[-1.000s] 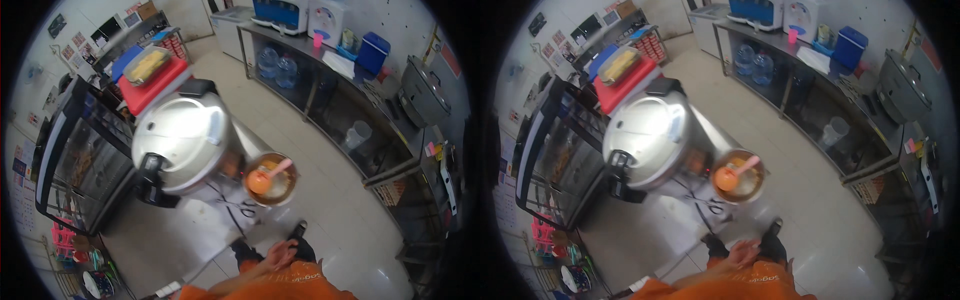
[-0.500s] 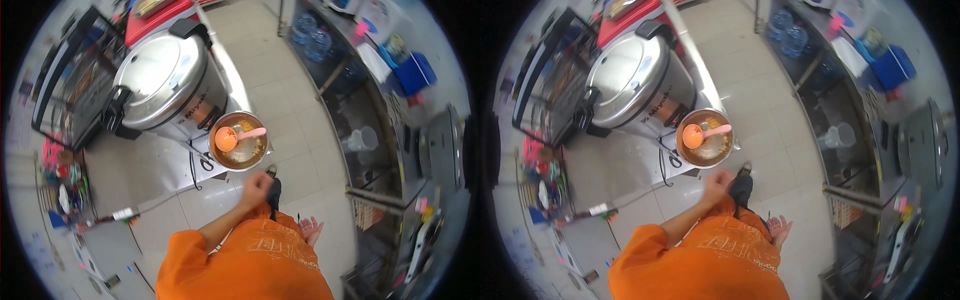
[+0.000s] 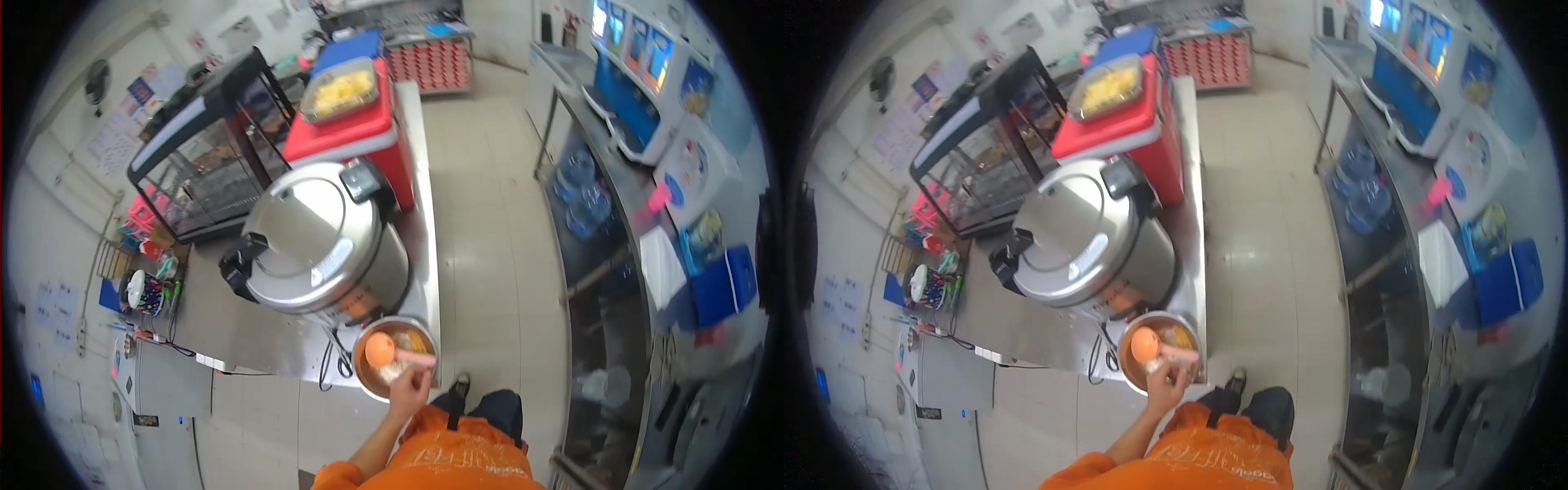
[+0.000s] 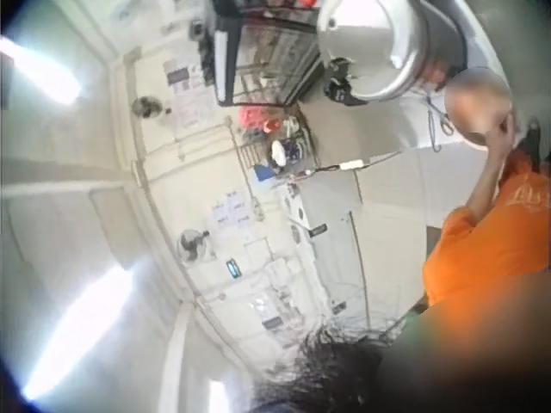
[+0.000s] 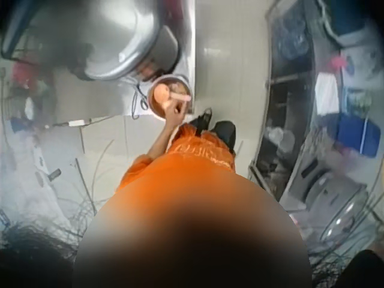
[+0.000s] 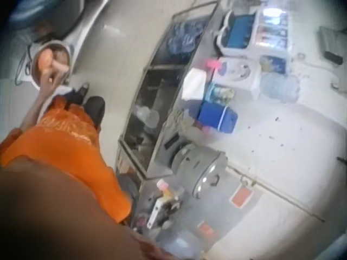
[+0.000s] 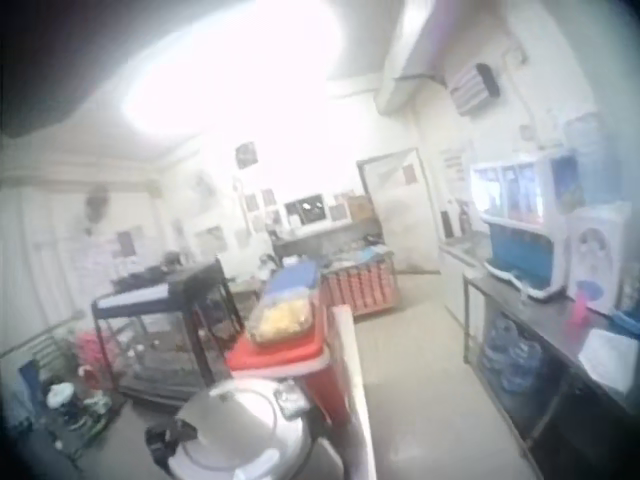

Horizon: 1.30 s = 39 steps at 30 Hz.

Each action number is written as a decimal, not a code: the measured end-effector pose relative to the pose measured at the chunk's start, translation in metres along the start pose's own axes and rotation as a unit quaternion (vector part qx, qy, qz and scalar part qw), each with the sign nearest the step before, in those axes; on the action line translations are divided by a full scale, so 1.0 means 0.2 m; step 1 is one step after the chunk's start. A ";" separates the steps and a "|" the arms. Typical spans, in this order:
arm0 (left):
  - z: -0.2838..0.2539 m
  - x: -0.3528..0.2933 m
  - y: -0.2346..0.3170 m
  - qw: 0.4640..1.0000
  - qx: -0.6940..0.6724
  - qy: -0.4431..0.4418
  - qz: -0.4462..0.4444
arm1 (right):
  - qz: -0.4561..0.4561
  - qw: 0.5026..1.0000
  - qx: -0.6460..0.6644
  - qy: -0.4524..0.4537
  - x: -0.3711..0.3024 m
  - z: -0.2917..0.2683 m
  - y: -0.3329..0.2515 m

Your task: The person uses a screwdriver to tighten screws on the frame of a glass display case in a commercial kitchen. They repeatedly open and close the case door to access different screws along the side and top edges.

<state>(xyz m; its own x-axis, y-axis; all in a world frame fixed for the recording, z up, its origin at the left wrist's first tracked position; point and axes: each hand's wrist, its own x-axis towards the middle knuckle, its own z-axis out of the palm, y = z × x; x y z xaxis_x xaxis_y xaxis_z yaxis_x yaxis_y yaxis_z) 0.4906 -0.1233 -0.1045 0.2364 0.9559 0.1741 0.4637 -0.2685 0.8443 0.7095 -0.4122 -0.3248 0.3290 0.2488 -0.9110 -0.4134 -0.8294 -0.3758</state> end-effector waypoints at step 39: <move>-1.10 -2.14 -1.00 0.620 -0.108 0.633 -0.451 | -0.393 0.623 -0.428 -0.524 -1.41 2.80 -0.81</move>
<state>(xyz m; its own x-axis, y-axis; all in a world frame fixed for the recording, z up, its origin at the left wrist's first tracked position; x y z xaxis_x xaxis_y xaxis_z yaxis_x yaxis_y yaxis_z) 0.1093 -0.4522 -0.2364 -0.9590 0.0707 -0.2745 -0.2364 0.3353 0.9120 0.2090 -0.0672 -0.1023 -0.7759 0.5642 -0.2822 0.2768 -0.0975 -0.9560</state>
